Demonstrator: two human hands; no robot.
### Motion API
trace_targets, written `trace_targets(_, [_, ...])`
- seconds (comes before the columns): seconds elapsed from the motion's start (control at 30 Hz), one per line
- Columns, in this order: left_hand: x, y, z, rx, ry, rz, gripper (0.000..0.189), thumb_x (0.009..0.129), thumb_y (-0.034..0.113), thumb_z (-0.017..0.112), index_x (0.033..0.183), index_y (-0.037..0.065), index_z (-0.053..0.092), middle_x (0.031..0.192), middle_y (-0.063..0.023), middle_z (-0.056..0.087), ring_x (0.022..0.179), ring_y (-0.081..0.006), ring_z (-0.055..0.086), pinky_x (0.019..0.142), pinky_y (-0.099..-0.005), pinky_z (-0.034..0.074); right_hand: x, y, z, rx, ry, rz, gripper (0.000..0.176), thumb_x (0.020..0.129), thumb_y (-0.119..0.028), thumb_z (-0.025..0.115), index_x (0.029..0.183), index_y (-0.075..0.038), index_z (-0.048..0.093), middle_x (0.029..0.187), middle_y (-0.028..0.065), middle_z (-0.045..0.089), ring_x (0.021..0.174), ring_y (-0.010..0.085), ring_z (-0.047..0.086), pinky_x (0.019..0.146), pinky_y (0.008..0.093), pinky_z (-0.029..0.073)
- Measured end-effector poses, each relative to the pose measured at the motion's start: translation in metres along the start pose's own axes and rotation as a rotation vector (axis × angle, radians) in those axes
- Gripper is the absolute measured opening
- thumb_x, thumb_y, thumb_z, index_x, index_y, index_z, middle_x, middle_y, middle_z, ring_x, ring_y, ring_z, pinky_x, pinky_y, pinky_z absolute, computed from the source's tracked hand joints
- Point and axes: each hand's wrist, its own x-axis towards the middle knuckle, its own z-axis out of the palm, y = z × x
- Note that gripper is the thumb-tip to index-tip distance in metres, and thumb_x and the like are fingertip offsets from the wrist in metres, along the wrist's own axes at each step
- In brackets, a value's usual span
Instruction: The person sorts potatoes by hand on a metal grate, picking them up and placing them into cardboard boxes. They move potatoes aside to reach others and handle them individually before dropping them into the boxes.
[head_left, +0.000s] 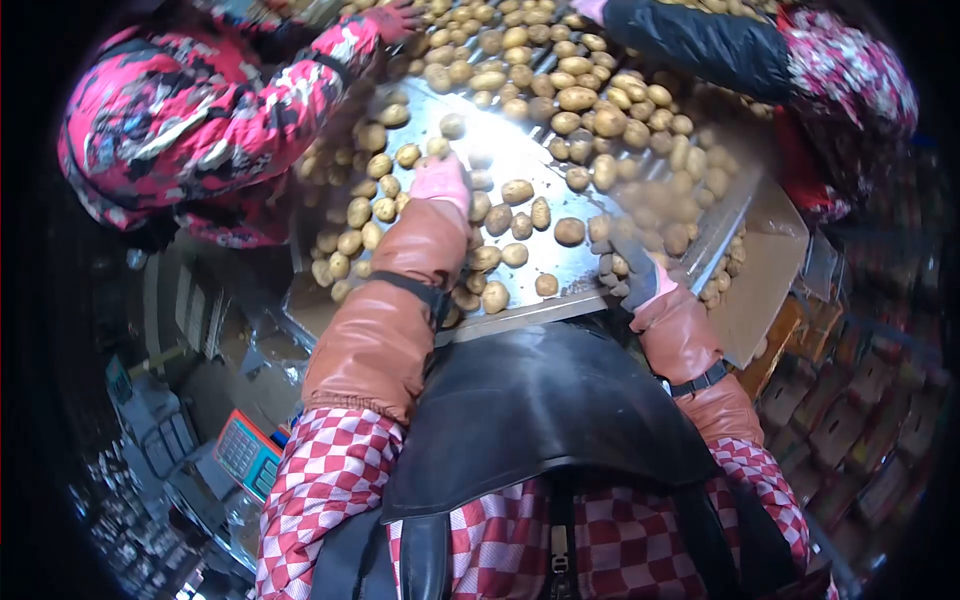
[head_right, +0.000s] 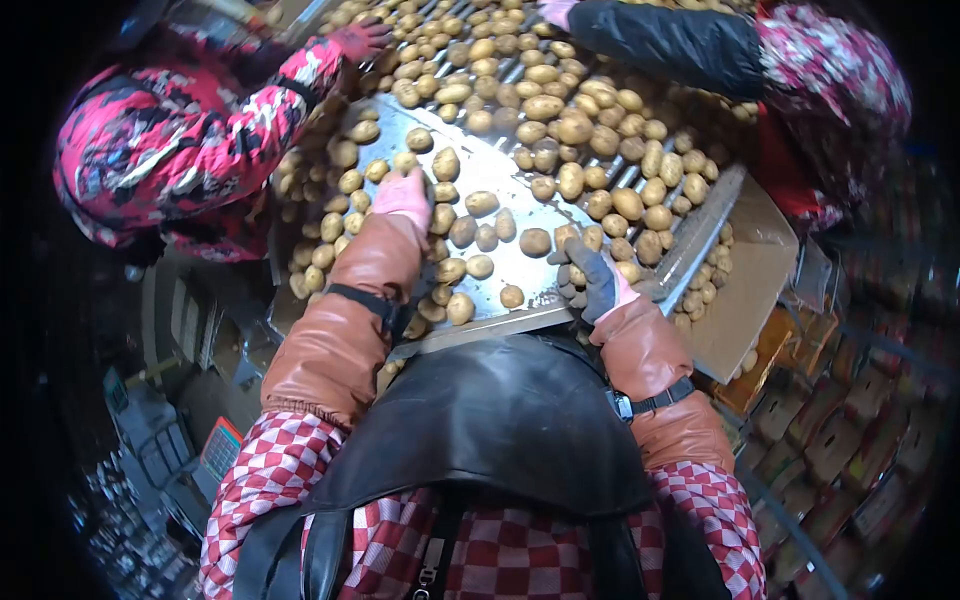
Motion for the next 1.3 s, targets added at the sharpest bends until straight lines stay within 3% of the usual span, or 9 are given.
trace_targets(0.53, [0.062, 0.041, -0.008, -0.069, -0.447, 0.025, 0.055, 0.086, 0.029, 0.061, 0.139, 0.018, 0.049, 0.117, -0.0251, 0.064, 0.105, -0.0402, 0.063, 0.091, -0.0468, 0.05, -0.043, 0.044, -0.072, 0.706, 0.231, -0.263, 0.042, 0.098, -0.044, 0.054, 0.122, -0.011, 0.061, 0.115, 0.0056, 0.064, 0.098, 0.0203, 0.064, 0.067, 0.0233, 0.051])
trace_targets(0.6, [0.144, -0.021, 0.077, 0.154, -0.428, 0.618, 0.054, 0.084, 0.025, 0.064, 0.134, 0.01, 0.052, 0.113, -0.0225, 0.066, 0.101, -0.0357, 0.066, 0.086, -0.0446, 0.052, -0.053, 0.063, -0.081, 0.637, 0.283, -0.287, 0.04, 0.095, -0.041, 0.058, 0.125, -0.014, 0.061, 0.107, 0.0044, 0.066, 0.084, 0.0133, 0.064, 0.063, 0.0231, 0.05])
trace_targets(0.7, [0.11, -0.005, 0.053, -0.585, -0.514, 0.061, 0.041, 0.082, 0.01, 0.068, 0.12, 0.004, 0.056, 0.097, -0.0116, 0.069, 0.09, -0.0246, 0.067, 0.077, -0.038, 0.054, -0.11, 0.078, -0.095, 0.442, 0.377, -0.263, 0.043, 0.093, -0.038, 0.058, 0.127, -0.011, 0.06, 0.106, 0.0042, 0.066, 0.066, 0.0071, 0.051, 0.055, 0.0206, 0.042])
trace_targets(0.8, [0.123, -0.053, 0.094, -0.763, -0.371, 0.23, 0.036, 0.085, 0.0, 0.063, 0.121, 0.005, 0.056, 0.098, -0.011, 0.069, 0.086, -0.018, 0.065, 0.076, -0.031, 0.054, -0.165, 0.113, -0.153, 0.546, 0.835, -0.178, 0.043, 0.092, -0.031, 0.059, 0.128, -0.006, 0.058, 0.11, 0.0104, 0.069, 0.084, 0.017, 0.066, 0.061, 0.0224, 0.047])
trace_targets(0.83, [0.116, -0.054, 0.092, -0.934, -0.335, 0.171, 0.035, 0.086, 0.0, 0.063, 0.12, 0.006, 0.057, 0.1, -0.0094, 0.067, 0.084, -0.018, 0.064, 0.073, -0.0315, 0.053, -0.176, 0.175, -0.208, -0.053, 0.907, -0.562, 0.038, 0.095, -0.024, 0.055, 0.128, -0.006, 0.058, 0.113, 0.0118, 0.068, 0.091, 0.0218, 0.067, 0.07, 0.0271, 0.051])
trace_targets(0.87, [0.101, -0.05, 0.091, -1.106, -0.286, 0.111, 0.035, 0.087, 0.001, 0.064, 0.12, 0.007, 0.057, 0.102, -0.0079, 0.065, 0.082, -0.0179, 0.063, 0.07, -0.0319, 0.053, -0.21, 0.173, -0.222, 0.82, 0.786, -0.569, 0.034, 0.097, -0.016, 0.051, 0.129, -0.005, 0.057, 0.114, 0.013, 0.067, 0.093, 0.024, 0.067, 0.082, 0.0346, 0.053])
trace_targets(0.97, [0.036, 0.012, 0.017, -0.715, -0.13, 0.085, 0.036, 0.088, 0.006, 0.067, 0.123, 0.006, 0.057, 0.098, -0.0088, 0.067, 0.079, -0.0159, 0.064, 0.069, -0.0297, 0.054, -0.25, 0.209, -0.286, 0.065, 1.428, -0.263, 0.036, 0.096, -0.003, 0.051, 0.131, -0.002, 0.055, 0.113, 0.0097, 0.064, 0.098, 0.0168, 0.061, 0.086, 0.0261, 0.052])
trace_targets(1.13, [-0.051, 0.127, -0.015, -0.886, -0.504, 0.172, 0.04, 0.088, 0.012, 0.069, 0.126, 0.005, 0.058, 0.09, -0.0084, 0.065, 0.07, -0.0124, 0.062, 0.062, -0.0274, 0.053, -0.145, 0.076, -0.141, 0.388, 0.218, -0.399, 0.064, 0.096, -0.047, 0.05, 0.144, -0.005, 0.042, 0.131, 0.0193, 0.055, 0.111, 0.0338, 0.061, 0.091, 0.0482, 0.052])
trace_targets(1.3, [-0.106, 0.193, -0.055, -0.647, -0.415, 0.885, 0.036, 0.091, 0.026, 0.066, 0.117, 0.003, 0.059, 0.093, -0.0137, 0.067, 0.087, -0.0279, 0.064, 0.076, -0.0379, 0.051, -0.059, 0.03, -0.034, 0.164, -0.037, -0.315, 0.058, 0.099, -0.047, 0.046, 0.147, -0.015, 0.04, 0.136, 0.0138, 0.054, 0.115, 0.0267, 0.058, 0.093, 0.044, 0.051])
